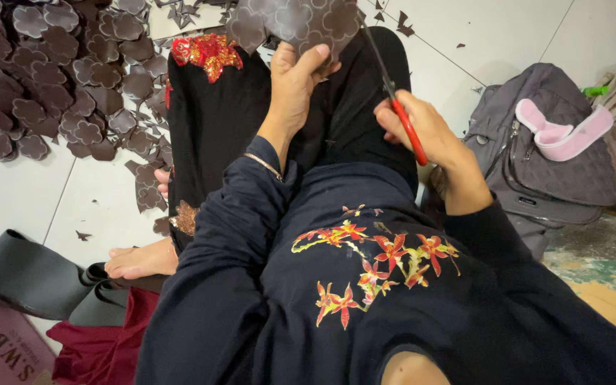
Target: The person sits on the floor and uses red-handled scissors to cut flower-shaped pieces from a brown patterned sheet. They repeatedly trim the edges of each shape and place the finished pieces onto a growing pile on the floor.
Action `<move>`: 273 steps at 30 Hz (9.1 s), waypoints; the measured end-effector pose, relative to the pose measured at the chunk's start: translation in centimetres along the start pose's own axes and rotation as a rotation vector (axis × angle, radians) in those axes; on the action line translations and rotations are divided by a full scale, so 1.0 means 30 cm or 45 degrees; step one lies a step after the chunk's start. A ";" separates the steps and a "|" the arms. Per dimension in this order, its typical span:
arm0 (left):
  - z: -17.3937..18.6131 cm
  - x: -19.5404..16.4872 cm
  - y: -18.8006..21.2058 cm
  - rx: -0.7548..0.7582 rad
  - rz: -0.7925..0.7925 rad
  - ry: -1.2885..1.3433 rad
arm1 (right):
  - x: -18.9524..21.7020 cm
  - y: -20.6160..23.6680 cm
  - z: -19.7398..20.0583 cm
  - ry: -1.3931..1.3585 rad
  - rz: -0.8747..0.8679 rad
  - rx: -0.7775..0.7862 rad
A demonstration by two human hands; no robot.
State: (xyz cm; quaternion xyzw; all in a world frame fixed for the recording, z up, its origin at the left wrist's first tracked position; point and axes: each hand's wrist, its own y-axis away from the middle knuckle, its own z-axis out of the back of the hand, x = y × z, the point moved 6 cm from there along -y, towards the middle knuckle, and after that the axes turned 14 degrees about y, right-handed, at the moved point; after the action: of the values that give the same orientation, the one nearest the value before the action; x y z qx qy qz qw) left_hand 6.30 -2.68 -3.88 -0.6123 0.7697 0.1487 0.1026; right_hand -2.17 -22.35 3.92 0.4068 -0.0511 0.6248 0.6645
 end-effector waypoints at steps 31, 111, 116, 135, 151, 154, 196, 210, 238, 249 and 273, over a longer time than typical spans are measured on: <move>-0.432 -0.167 0.388 0.044 -0.423 -0.420 | 0.208 0.185 0.013 -0.103 0.510 0.165; -0.429 -0.155 0.358 -0.137 -0.134 0.224 | 0.238 0.184 -0.006 -0.431 0.594 0.078; -0.414 -0.135 0.370 -0.221 -0.064 0.214 | 0.269 0.165 -0.081 -0.554 0.650 0.078; -0.247 0.024 0.405 -0.132 -0.170 0.130 | 0.191 0.088 -0.142 -0.729 0.619 -0.095; -0.286 0.042 0.418 -0.240 -0.140 -0.357 | 0.218 0.090 -0.123 -0.731 0.683 -0.098; -0.237 0.068 0.418 -0.395 -0.102 -0.388 | 0.200 0.085 -0.140 -0.813 0.680 -0.086; -0.258 -0.232 0.280 0.190 0.099 -0.304 | 0.150 0.095 0.039 -0.757 0.257 -0.219; -0.382 -0.168 0.340 0.121 -0.103 -0.171 | 0.226 0.146 0.040 -0.784 0.550 -0.210; -0.464 -0.256 0.378 0.231 -0.183 -0.400 | 0.122 0.260 -0.009 -0.332 0.390 0.259; -0.471 -0.249 0.390 0.252 -0.170 -0.357 | 0.092 0.254 -0.023 -0.299 0.483 0.224; -0.501 -0.265 0.404 0.277 -0.070 -0.326 | 0.050 0.247 -0.005 -0.240 0.460 0.209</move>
State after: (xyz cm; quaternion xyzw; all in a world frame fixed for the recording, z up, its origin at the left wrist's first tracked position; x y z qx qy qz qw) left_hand -3.31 1.74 14.13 -0.5944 0.7449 0.1386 0.2695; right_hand -8.37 -21.91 8.22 0.5004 -0.1341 0.6949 0.4988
